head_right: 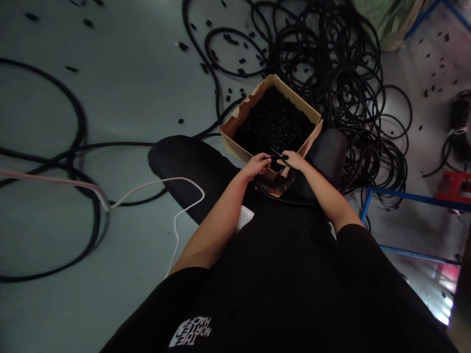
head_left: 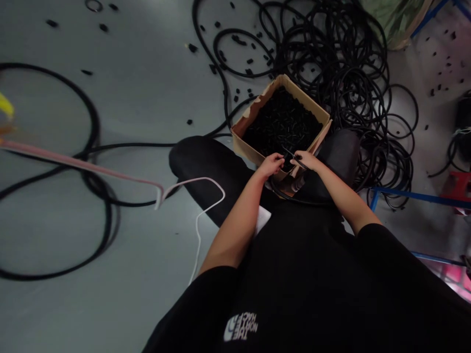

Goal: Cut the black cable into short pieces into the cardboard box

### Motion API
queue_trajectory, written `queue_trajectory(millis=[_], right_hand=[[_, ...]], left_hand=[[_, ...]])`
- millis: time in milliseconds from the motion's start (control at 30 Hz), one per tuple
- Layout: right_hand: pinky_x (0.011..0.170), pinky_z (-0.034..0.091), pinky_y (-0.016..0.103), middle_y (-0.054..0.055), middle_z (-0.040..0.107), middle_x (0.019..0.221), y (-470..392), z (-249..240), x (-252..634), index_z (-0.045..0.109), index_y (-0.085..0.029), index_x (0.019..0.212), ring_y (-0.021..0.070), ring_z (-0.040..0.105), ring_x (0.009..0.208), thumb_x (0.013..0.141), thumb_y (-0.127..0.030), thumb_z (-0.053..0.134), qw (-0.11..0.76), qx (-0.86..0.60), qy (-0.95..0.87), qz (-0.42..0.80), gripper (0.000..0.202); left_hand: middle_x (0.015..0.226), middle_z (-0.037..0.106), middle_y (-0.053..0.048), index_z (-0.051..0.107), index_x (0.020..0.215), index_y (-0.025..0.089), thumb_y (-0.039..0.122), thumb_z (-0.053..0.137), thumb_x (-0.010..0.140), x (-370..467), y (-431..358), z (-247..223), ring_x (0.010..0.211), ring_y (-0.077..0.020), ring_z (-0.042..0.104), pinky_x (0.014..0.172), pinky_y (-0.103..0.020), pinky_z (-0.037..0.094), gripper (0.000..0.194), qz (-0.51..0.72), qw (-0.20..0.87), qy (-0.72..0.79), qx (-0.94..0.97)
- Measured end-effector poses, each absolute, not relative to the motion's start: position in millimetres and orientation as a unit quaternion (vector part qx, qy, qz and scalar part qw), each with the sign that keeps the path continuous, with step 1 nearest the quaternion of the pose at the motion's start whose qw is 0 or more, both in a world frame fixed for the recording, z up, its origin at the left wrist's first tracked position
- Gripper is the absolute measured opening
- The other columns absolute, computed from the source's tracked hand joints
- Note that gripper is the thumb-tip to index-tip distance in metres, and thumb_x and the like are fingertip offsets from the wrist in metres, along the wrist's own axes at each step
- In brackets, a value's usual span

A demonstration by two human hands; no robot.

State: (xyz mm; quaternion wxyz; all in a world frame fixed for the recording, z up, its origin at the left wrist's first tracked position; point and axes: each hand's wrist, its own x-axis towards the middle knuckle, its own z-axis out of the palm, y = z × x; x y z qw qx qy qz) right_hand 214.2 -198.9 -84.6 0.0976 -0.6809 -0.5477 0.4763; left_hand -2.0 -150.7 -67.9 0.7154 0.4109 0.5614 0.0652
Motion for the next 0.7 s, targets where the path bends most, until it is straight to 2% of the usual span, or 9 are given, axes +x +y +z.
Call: queue_trajectory(millis=[133, 233, 433, 567, 700], right_hand=[[0.092, 0.045, 0.030, 0.004, 0.079, 0.108, -196, -81, 213, 0.084, -0.011, 0.117, 0.0197, 0.065, 0.100, 0.102, -0.053, 0.092, 0.053, -0.716, -0.520, 0.463, 0.046], [0.090, 0.044, 0.029, 0.004, 0.081, 0.110, -196, -77, 211, 0.087, -0.011, 0.120, 0.0194, 0.067, 0.100, 0.102, -0.044, 0.093, 0.036, -0.723, -0.519, 0.454, 0.038], [0.082, 0.043, 0.029, 0.002, 0.080, 0.098, -199, -81, 209, 0.085, -0.017, 0.104, 0.0202, 0.070, 0.096, 0.105, -0.039, 0.087, 0.047, -0.736, -0.528, 0.421, 0.023], [0.077, 0.043, 0.029, -0.001, 0.072, 0.083, -200, -87, 208, 0.075, -0.019, 0.099, 0.0194, 0.068, 0.084, 0.106, -0.040, 0.089, 0.090, -0.734, -0.503, 0.448, 0.026], [0.065, 0.046, 0.028, -0.006, 0.062, 0.071, -199, -90, 205, 0.066, -0.023, 0.106, 0.0164, 0.060, 0.062, 0.113, -0.040, 0.086, 0.143, -0.721, -0.389, 0.556, 0.027]], left_hand=[[0.072, 0.058, 0.007, 0.063, 0.113, 0.020, 0.008, 0.060, 0.120, -1, -150, -70, 0.056, -0.0106, 0.041, 0.059, -0.024, 0.027, 0.015, 0.086, 0.703, 0.576, 0.407], [0.073, 0.059, 0.008, 0.062, 0.112, 0.020, 0.008, 0.058, 0.123, 0, -149, -71, 0.055, -0.0093, 0.043, 0.056, -0.022, 0.028, 0.017, 0.100, 0.700, 0.587, 0.394], [0.076, 0.061, 0.007, 0.060, 0.105, 0.020, 0.007, 0.060, 0.124, -1, -148, -75, 0.054, -0.0078, 0.045, 0.053, -0.020, 0.031, 0.022, 0.117, 0.705, 0.589, 0.377], [0.076, 0.062, 0.007, 0.059, 0.106, 0.021, 0.009, 0.064, 0.121, -3, -148, -79, 0.054, -0.0079, 0.046, 0.052, -0.018, 0.030, 0.020, 0.137, 0.720, 0.580, 0.357], [0.079, 0.065, 0.005, 0.062, 0.118, 0.022, 0.016, 0.069, 0.122, -6, -147, -81, 0.059, -0.0103, 0.056, 0.055, -0.017, 0.039, 0.010, 0.161, 0.750, 0.560, 0.314]])
